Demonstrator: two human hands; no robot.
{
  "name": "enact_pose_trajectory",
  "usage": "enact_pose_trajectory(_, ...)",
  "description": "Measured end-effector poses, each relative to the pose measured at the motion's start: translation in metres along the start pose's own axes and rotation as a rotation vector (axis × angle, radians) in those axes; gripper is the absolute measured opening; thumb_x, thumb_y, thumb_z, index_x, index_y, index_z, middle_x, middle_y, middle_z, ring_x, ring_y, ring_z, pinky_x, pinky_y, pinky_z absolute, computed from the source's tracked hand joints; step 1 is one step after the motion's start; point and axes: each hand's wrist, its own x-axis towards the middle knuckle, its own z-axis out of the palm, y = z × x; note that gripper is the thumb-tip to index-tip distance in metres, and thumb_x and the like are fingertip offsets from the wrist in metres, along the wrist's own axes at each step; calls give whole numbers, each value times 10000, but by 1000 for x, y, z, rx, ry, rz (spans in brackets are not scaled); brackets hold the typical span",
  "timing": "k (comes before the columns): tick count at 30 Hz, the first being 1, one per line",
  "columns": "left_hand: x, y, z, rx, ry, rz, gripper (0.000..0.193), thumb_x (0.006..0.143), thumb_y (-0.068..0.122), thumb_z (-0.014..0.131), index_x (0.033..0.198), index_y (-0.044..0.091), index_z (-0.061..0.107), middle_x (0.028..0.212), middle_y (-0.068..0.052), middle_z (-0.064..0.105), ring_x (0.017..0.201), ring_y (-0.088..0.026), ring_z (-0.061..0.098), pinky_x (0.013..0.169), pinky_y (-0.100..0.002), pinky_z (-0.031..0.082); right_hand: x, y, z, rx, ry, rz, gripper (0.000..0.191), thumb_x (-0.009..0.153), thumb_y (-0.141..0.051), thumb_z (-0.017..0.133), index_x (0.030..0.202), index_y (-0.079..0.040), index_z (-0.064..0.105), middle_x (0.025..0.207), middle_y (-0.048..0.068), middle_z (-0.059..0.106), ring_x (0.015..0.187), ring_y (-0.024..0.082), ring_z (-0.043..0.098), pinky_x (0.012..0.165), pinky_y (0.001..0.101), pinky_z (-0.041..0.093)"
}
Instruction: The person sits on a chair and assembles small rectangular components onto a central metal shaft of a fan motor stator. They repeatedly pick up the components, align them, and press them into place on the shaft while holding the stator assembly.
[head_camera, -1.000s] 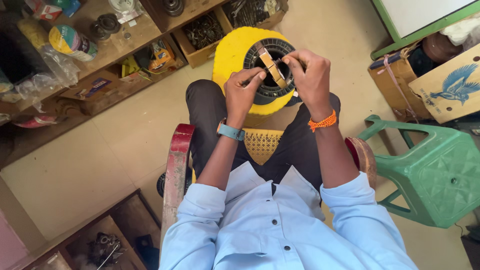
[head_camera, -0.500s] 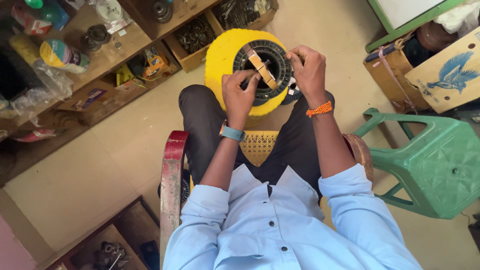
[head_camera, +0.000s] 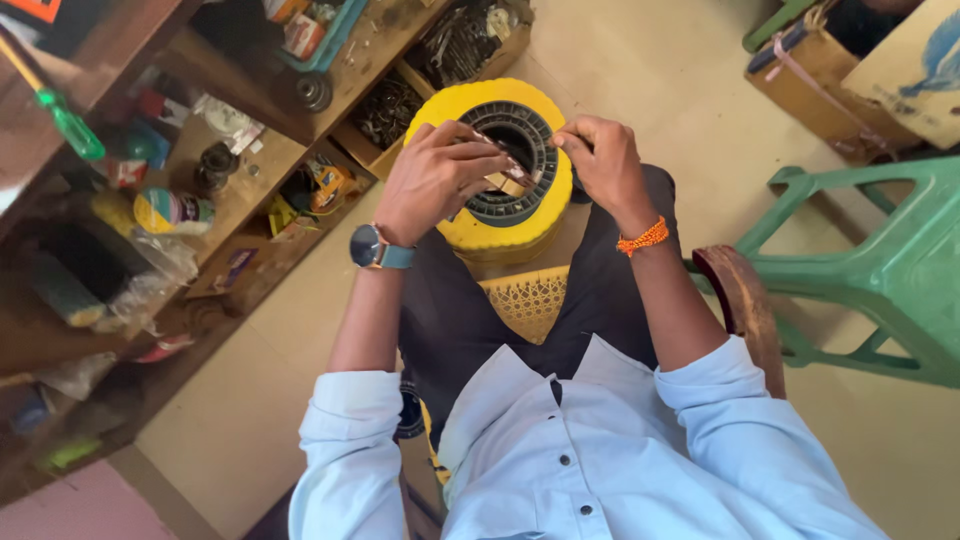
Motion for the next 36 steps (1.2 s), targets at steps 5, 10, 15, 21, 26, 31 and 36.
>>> enact_pose_trajectory(5, 3, -13, 1, 85, -6, 101, 308, 876, 300, 762, 1168, 205, 791, 1209, 58, 749, 1130, -172, 637, 861, -364, 468, -6, 15, -3, -29, -36, -6, 203, 966, -198, 744, 977, 5, 761, 740, 140, 681, 624, 126, 599, 601, 330, 474)
enact_pose_trajectory(10, 6, -10, 7, 57, 94, 20, 272, 834, 267, 799, 1100, 207, 810, 1121, 67, 774, 1028, -162, 660, 848, -347, 505, -8, 15, -8, -20, -92, 42, 217, 975, -211, 727, 967, 4, 753, 701, 151, 668, 604, 158, 565, 598, 347, 461)
enact_pose_trajectory(15, 15, 3, 12, 43, 180, -252, 228, 816, 241, 846, 1041, 210, 823, 1044, 55, 787, 904, -181, 680, 760, -329, 538, 9, -4, -19, 38, -106, -175, 190, 992, -185, 709, 991, 3, 738, 772, 124, 697, 650, 102, 610, 612, 321, 475)
enact_pose_trajectory(21, 20, 12, 16, 42, 249, -505, 267, 761, 264, 874, 1008, 177, 821, 979, -19, 782, 896, -255, 680, 724, -378, 538, 25, -32, -18, 12, -163, -187, 167, 984, -167, 711, 988, -6, 754, 722, 139, 670, 589, 197, 561, 570, 345, 439)
enact_pose_trajectory(26, 17, 9, 24, 35, 382, -467, 231, 799, 247, 852, 1016, 180, 814, 1006, -8, 786, 927, -235, 691, 781, -358, 550, 13, -47, -7, -17, -147, -238, 140, 991, -134, 703, 972, 1, 733, 776, 149, 686, 615, 203, 618, 597, 341, 466)
enact_pose_trajectory(31, 17, 2, 31, 37, 389, -458, 220, 829, 250, 833, 1035, 175, 815, 1013, -8, 788, 925, -232, 695, 803, -359, 550, -8, -45, 9, -25, -138, -173, 136, 968, -133, 720, 980, 2, 733, 797, 166, 709, 620, 234, 660, 595, 354, 482)
enact_pose_trajectory(36, 18, -2, 26, 32, 335, -436, 228, 816, 253, 827, 1037, 195, 821, 997, -7, 791, 918, -233, 705, 776, -370, 546, 0, -37, 13, 43, -119, -199, 118, 981, -137, 698, 991, -24, 728, 836, 141, 728, 690, 240, 720, 636, 348, 525)
